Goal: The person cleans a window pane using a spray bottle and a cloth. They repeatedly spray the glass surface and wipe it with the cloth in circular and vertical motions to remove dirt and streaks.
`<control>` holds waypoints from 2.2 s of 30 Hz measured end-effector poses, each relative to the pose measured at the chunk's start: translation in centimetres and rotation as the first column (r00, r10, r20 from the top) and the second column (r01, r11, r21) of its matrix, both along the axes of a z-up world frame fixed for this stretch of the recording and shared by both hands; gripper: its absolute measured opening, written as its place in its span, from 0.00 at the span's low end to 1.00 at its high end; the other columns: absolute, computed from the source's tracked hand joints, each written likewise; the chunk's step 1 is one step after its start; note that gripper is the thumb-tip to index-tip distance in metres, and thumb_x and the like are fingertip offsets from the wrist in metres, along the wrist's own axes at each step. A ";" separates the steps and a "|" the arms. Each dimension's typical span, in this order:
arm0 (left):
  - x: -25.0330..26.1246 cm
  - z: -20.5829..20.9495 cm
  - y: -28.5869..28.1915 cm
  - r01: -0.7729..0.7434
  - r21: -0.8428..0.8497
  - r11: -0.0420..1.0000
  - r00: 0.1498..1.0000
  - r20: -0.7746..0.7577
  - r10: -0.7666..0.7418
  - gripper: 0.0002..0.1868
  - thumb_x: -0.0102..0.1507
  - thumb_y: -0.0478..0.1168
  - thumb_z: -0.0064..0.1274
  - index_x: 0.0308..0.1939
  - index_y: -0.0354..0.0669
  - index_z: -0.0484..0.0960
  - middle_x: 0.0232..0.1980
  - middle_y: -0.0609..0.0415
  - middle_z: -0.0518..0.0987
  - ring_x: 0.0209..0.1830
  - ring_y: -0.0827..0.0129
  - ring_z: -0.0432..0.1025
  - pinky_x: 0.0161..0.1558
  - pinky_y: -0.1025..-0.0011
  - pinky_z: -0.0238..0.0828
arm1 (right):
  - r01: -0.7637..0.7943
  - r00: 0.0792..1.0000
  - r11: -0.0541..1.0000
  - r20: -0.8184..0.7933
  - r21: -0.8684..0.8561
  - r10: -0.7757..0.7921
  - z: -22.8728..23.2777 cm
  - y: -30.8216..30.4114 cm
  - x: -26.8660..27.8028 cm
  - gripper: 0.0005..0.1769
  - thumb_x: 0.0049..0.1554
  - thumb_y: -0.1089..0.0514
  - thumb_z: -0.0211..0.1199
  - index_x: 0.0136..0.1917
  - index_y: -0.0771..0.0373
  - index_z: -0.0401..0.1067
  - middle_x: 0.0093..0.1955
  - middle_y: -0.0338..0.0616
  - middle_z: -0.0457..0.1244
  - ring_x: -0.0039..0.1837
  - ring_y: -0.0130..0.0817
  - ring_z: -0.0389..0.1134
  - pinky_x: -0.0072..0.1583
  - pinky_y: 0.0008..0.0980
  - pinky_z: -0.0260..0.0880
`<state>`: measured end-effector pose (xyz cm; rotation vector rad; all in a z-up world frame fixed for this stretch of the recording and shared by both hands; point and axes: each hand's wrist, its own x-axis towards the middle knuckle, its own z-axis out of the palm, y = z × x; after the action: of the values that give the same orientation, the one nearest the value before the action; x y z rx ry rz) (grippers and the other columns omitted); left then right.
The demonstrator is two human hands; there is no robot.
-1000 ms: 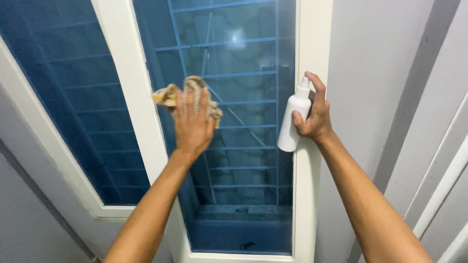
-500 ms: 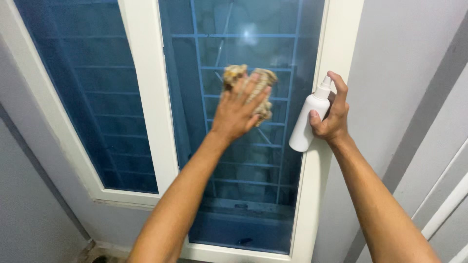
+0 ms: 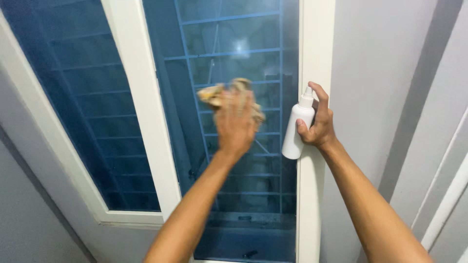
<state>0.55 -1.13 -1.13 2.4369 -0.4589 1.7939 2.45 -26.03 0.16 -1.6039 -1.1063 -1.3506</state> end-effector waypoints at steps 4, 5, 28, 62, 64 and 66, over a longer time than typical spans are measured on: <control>0.4 -0.2 -4.4 0.226 0.229 0.947 0.971 0.022 -0.237 0.45 0.59 0.48 0.62 0.79 0.61 0.61 0.85 0.55 0.50 0.85 0.51 0.46 0.74 0.43 0.56 | 0.002 1.000 1.000 -0.002 0.001 -0.002 -0.2 -0.1 -0.2 0.46 0.56 0.52 0.57 0.82 0.63 0.44 0.45 0.52 0.67 0.45 0.39 0.72 0.49 0.35 0.74; 0.5 -0.1 -3.9 0.254 0.246 0.935 0.966 -0.010 -0.260 0.45 0.58 0.49 0.62 0.79 0.62 0.61 0.85 0.55 0.50 0.84 0.51 0.46 0.74 0.42 0.56 | 0.007 1.000 1.000 0.010 0.000 -0.007 -0.1 -0.2 -0.1 0.46 0.56 0.52 0.57 0.82 0.63 0.44 0.45 0.52 0.67 0.44 0.39 0.72 0.49 0.35 0.73; -2.3 0.2 7.9 -0.155 -0.118 0.981 0.988 0.006 0.157 0.43 0.61 0.45 0.54 0.79 0.48 0.56 0.79 0.38 0.52 0.80 0.35 0.41 0.70 0.36 0.47 | 0.018 1.000 1.000 -0.004 -0.007 -0.018 0.0 -0.2 0.2 0.47 0.53 0.50 0.56 0.81 0.59 0.44 0.42 0.51 0.68 0.45 0.42 0.74 0.51 0.39 0.78; 1.8 1.0 -0.4 -0.087 -0.161 0.983 0.987 0.116 0.107 0.41 0.64 0.44 0.51 0.81 0.47 0.57 0.83 0.40 0.51 0.82 0.33 0.43 0.70 0.40 0.53 | 0.007 1.000 1.000 0.005 -0.021 -0.007 -0.3 -0.3 0.9 0.46 0.59 0.46 0.57 0.83 0.62 0.44 0.45 0.51 0.67 0.44 0.39 0.73 0.48 0.33 0.75; 2.0 0.8 -3.3 -0.023 0.103 0.994 0.989 0.151 0.007 0.43 0.63 0.47 0.56 0.81 0.55 0.58 0.85 0.45 0.50 0.84 0.40 0.45 0.73 0.44 0.55 | 0.009 1.000 1.000 -0.005 -0.013 -0.010 -0.4 -0.4 0.7 0.46 0.60 0.45 0.58 0.83 0.61 0.44 0.43 0.51 0.67 0.44 0.39 0.73 0.48 0.33 0.74; 2.1 0.7 -3.5 0.147 0.333 0.931 0.978 0.095 -0.188 0.49 0.56 0.54 0.64 0.79 0.58 0.59 0.84 0.48 0.51 0.83 0.46 0.47 0.72 0.39 0.56 | 0.015 1.000 1.000 0.002 -0.019 -0.015 -0.4 -0.3 0.5 0.45 0.61 0.45 0.57 0.83 0.61 0.44 0.43 0.51 0.67 0.45 0.38 0.73 0.48 0.33 0.73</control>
<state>2.67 -4.63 -0.44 2.3938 -1.0190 1.9351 2.95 -26.30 -0.21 -1.6277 -1.1129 -1.3553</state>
